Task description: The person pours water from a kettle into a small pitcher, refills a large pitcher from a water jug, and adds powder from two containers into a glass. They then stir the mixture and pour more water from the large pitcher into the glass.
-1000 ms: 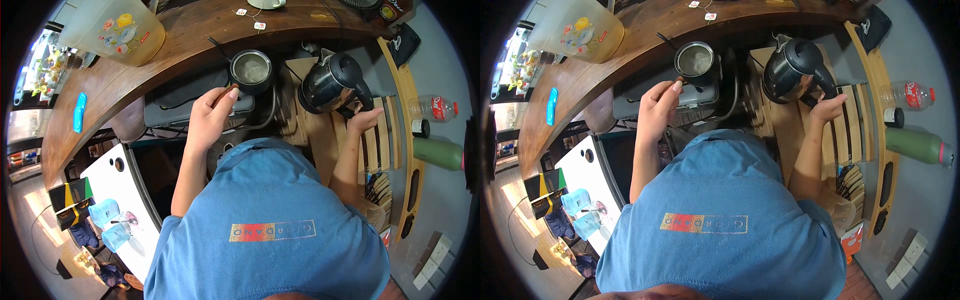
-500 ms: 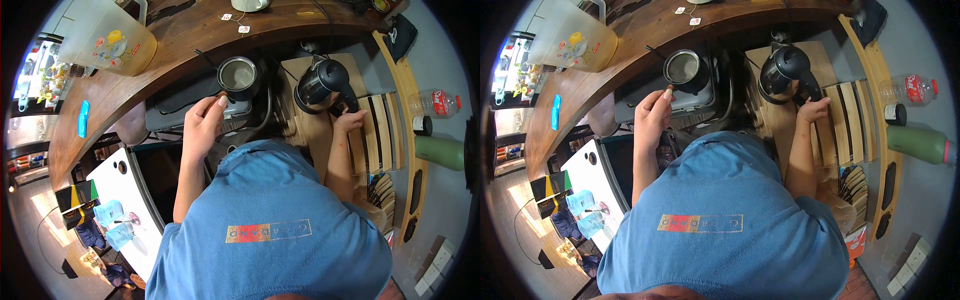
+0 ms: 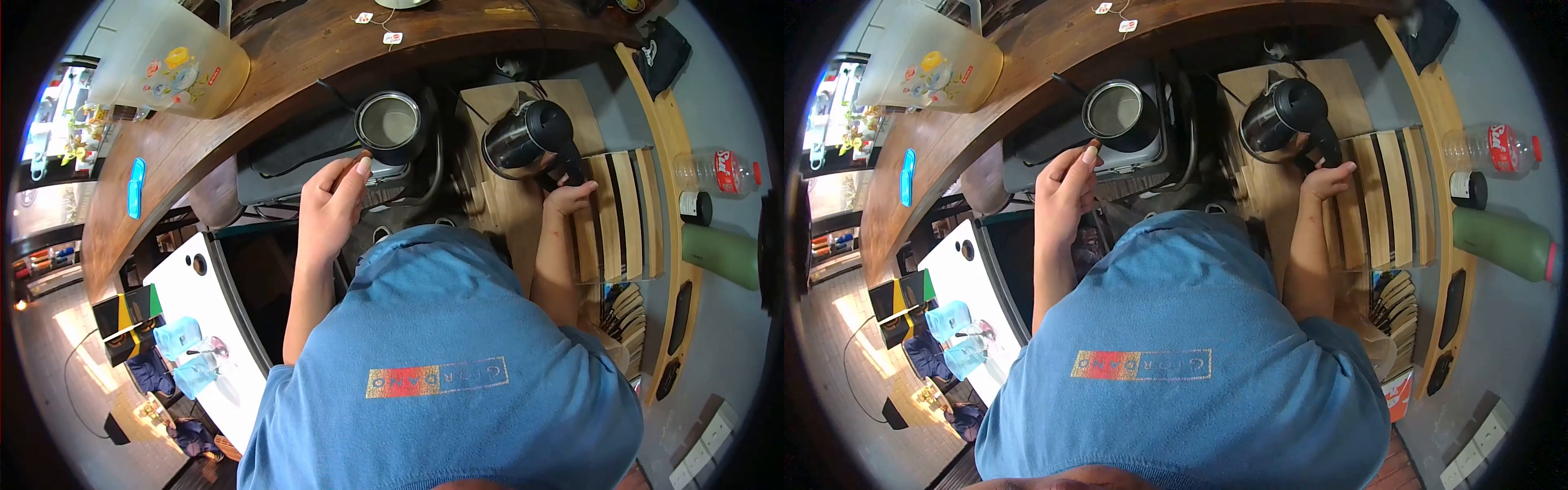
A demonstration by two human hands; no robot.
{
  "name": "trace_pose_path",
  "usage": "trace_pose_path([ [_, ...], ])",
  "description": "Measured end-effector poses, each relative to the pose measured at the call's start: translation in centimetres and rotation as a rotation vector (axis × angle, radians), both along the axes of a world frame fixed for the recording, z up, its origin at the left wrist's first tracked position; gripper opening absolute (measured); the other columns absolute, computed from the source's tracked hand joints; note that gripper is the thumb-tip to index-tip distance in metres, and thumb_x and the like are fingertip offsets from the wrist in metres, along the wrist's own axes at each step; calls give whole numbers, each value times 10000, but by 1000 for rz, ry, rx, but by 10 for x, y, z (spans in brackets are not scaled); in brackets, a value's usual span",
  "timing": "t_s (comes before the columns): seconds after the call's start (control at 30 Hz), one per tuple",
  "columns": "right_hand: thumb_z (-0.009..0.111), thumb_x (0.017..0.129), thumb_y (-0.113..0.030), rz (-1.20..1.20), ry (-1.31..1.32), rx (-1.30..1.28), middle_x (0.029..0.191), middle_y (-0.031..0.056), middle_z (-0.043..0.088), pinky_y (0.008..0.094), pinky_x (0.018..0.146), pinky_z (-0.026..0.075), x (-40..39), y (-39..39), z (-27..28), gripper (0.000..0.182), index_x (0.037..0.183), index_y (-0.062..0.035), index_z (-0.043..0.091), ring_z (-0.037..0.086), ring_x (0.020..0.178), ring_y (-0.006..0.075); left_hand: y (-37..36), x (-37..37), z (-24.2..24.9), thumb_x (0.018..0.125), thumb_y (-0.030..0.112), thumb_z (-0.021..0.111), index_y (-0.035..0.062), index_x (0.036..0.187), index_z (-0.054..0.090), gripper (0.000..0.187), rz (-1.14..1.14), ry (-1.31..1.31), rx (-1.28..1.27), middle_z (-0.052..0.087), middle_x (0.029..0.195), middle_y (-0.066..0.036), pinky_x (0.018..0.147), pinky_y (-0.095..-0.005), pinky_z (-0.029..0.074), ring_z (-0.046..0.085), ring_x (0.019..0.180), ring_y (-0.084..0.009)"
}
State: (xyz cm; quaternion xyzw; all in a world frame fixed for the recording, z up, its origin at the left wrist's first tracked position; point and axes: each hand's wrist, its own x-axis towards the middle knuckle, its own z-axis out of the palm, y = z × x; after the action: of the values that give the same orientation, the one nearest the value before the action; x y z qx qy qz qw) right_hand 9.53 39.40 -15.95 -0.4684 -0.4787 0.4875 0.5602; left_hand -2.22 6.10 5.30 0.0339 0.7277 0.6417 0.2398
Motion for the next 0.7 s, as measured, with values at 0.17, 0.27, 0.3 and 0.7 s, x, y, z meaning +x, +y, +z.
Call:
trace_pose_path([
  [0.17, 347, 970, -483, 48, -11, 35, 610, 63, 525, 301, 490, 389, 7, -5, -9, 597, 644, -6, 500, 498, 552, 178, 5, 2, -3, 926, 238, 602, -5, 939, 619, 244, 14, 8, 15, 398, 603, 74, 434, -185, 204, 300, 488, -3],
  [0.27, 338, 973, -485, 57, -75, 42, 610, 66, 527, 302, 505, 396, 6, -12, -2, 601, 654, -1, 497, 504, 561, 179, 6, 2, -7, 928, 232, 600, -4, 943, 619, 237, 8, 2, 12, 398, 607, 75, 435, -188, 201, 301, 491, -2],
  [0.3, 334, 975, -485, 48, -103, 7, 613, 71, 531, 306, 518, 405, 4, -14, 2, 602, 671, 7, 501, 513, 576, 177, 7, 2, -7, 928, 232, 600, -4, 943, 619, 237, 6, -2, 11, 398, 607, 75, 435, -188, 201, 301, 491, -2],
  [0.7, 418, 960, -331, 23, -105, 55, 771, 111, 614, 325, 627, 454, 11, -16, -28, 447, 834, 66, 579, 567, 679, 211, 14, -1, -11, 924, 244, 610, -20, 851, 609, 274, -19, -34, 52, 451, 590, 40, 441, -204, 282, 370, 492, -30],
])
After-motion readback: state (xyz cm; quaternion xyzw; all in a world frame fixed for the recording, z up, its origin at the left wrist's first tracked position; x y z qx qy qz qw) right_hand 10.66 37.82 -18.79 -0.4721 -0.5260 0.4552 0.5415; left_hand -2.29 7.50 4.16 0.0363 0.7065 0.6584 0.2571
